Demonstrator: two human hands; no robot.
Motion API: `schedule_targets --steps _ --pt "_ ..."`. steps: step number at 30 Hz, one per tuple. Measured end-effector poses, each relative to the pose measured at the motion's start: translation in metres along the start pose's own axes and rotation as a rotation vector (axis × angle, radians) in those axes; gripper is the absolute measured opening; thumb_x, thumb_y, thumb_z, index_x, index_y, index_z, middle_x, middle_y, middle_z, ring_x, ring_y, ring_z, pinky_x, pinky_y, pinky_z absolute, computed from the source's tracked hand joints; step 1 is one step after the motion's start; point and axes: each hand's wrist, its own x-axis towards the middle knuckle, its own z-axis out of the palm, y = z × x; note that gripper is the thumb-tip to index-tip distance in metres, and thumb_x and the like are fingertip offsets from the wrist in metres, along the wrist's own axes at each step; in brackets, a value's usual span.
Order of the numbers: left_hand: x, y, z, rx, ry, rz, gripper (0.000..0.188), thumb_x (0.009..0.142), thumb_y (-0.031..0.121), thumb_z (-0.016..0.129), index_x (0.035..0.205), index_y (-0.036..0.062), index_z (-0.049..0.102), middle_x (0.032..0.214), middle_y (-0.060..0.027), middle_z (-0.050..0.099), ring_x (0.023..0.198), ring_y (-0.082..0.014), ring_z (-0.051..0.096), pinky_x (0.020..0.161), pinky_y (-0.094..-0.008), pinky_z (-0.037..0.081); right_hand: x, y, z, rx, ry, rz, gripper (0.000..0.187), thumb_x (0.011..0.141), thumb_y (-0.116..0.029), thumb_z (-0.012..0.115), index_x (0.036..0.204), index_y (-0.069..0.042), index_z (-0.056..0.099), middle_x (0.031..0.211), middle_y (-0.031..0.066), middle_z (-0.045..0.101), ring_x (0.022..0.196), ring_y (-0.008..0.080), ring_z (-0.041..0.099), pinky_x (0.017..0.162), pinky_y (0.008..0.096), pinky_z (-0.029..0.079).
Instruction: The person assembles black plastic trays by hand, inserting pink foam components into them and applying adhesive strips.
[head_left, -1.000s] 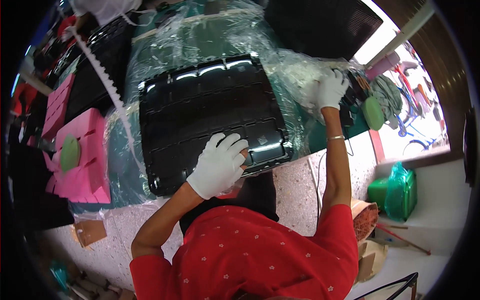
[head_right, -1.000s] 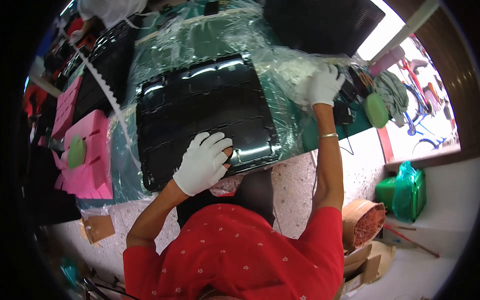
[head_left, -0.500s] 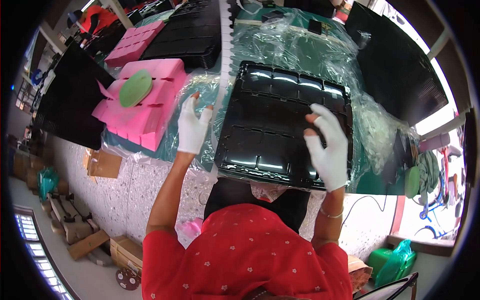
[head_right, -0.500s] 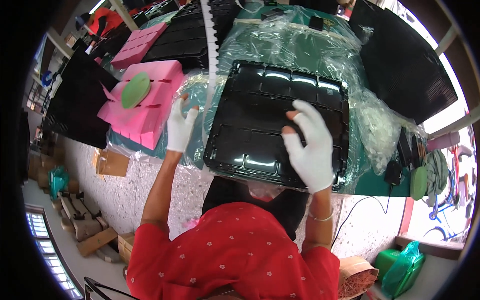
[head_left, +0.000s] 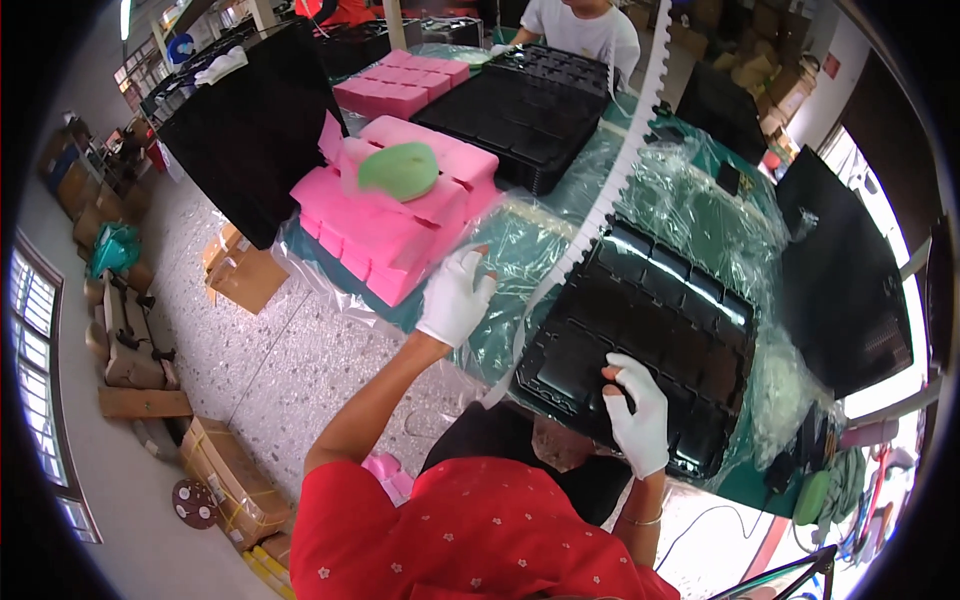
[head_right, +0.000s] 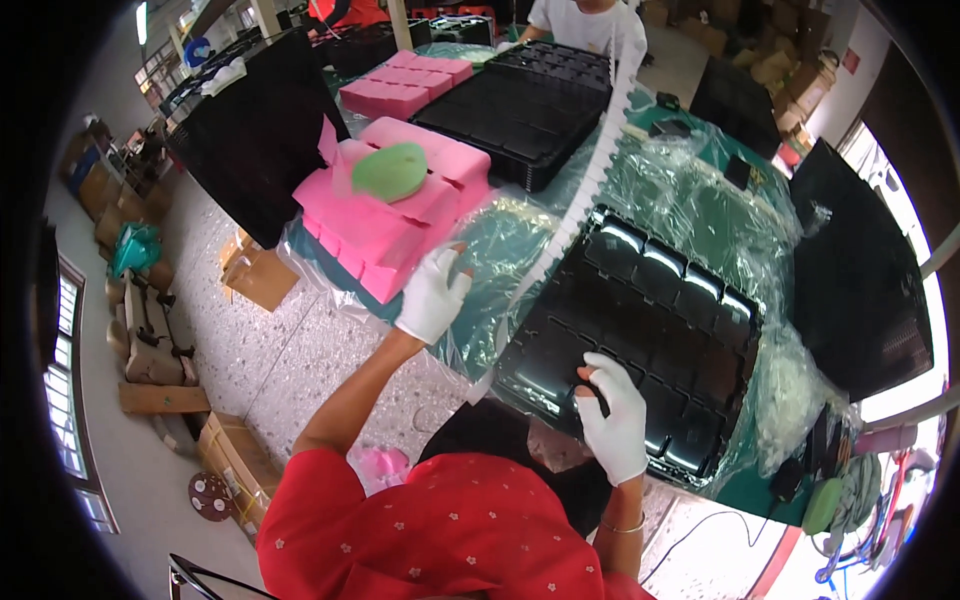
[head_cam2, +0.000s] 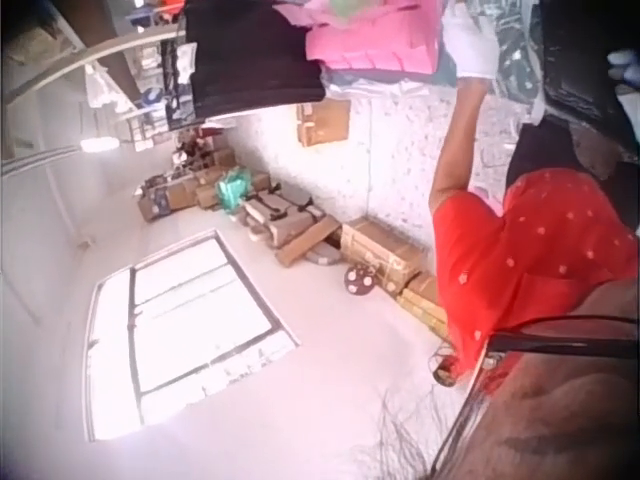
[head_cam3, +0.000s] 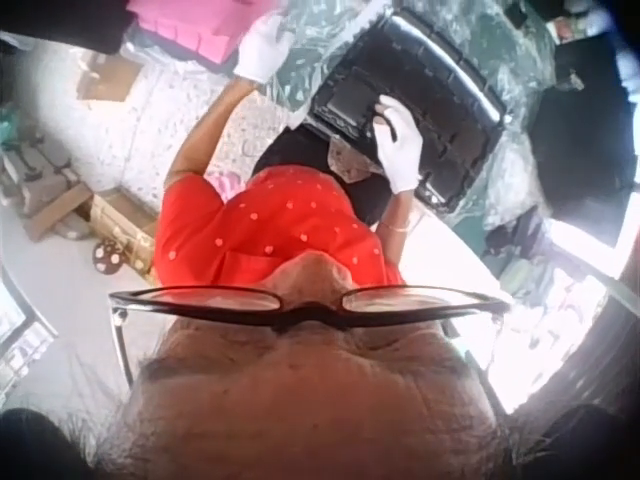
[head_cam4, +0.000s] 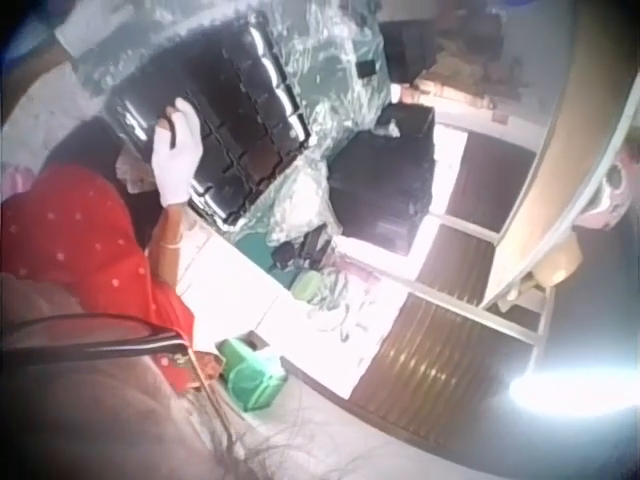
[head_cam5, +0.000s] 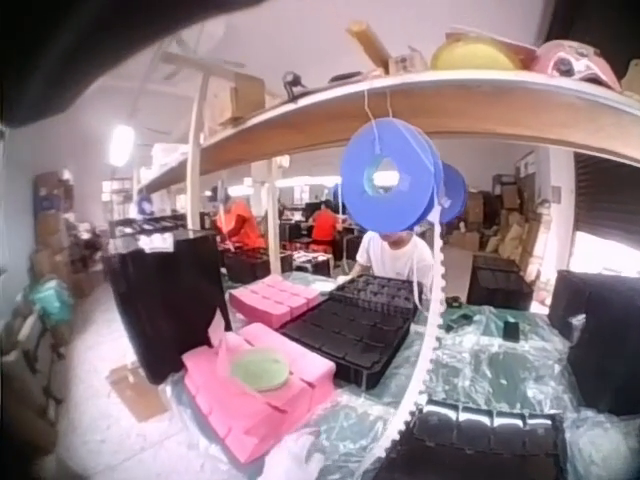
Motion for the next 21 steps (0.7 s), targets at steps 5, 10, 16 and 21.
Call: schedule_targets --steps 5,10,16,21 --pt "0.054 0.004 -0.047 0.248 0.23 0.331 0.027 0.079 0.01 0.061 0.105 0.0016 0.06 0.114 -0.0173 0.061 0.106 -0.0361 0.057 0.092 -0.0442 0.045 0.003 -0.005 0.005 0.018 -0.036 -0.005 0.013 0.082 -0.001 0.06 0.094 0.005 0.064 0.111 0.0155 0.066 0.099 0.0289 0.065 0.087 0.032 0.049" --pt "0.096 -0.061 -0.069 0.484 0.24 0.188 0.018 0.077 0.015 0.061 0.09 0.0037 0.065 0.108 -0.0139 0.064 0.101 -0.034 0.06 0.086 -0.0478 0.048 0.003 -0.007 0.019 0.016 -0.072 -0.146 0.015 0.081 -0.004 0.064 0.095 0.002 0.066 0.112 0.0158 0.066 0.101 0.0313 0.065 0.088 0.0338 0.05" --pt "0.071 -0.082 -0.09 0.625 0.315 -0.067 0.046 0.077 0.027 0.07 0.114 0.0015 0.06 0.134 -0.0198 0.051 0.12 -0.038 0.049 0.093 -0.0496 0.045 -0.005 0.001 0.017 0.058 -0.124 -0.161 0.015 0.084 -0.01 0.066 0.096 -0.002 0.066 0.114 0.015 0.065 0.103 0.0333 0.063 0.089 0.0374 0.05" --pt "0.055 -0.118 -0.108 0.6 0.399 -0.188 0.056 0.076 0.028 0.072 0.122 0.0007 0.056 0.139 -0.0228 0.046 0.125 -0.0403 0.046 0.099 -0.0483 0.043 0.008 -0.004 0.035 0.064 -0.232 -0.195 0.016 0.083 -0.011 0.067 0.096 -0.002 0.066 0.114 0.0146 0.065 0.103 0.0331 0.063 0.088 0.0378 0.051"
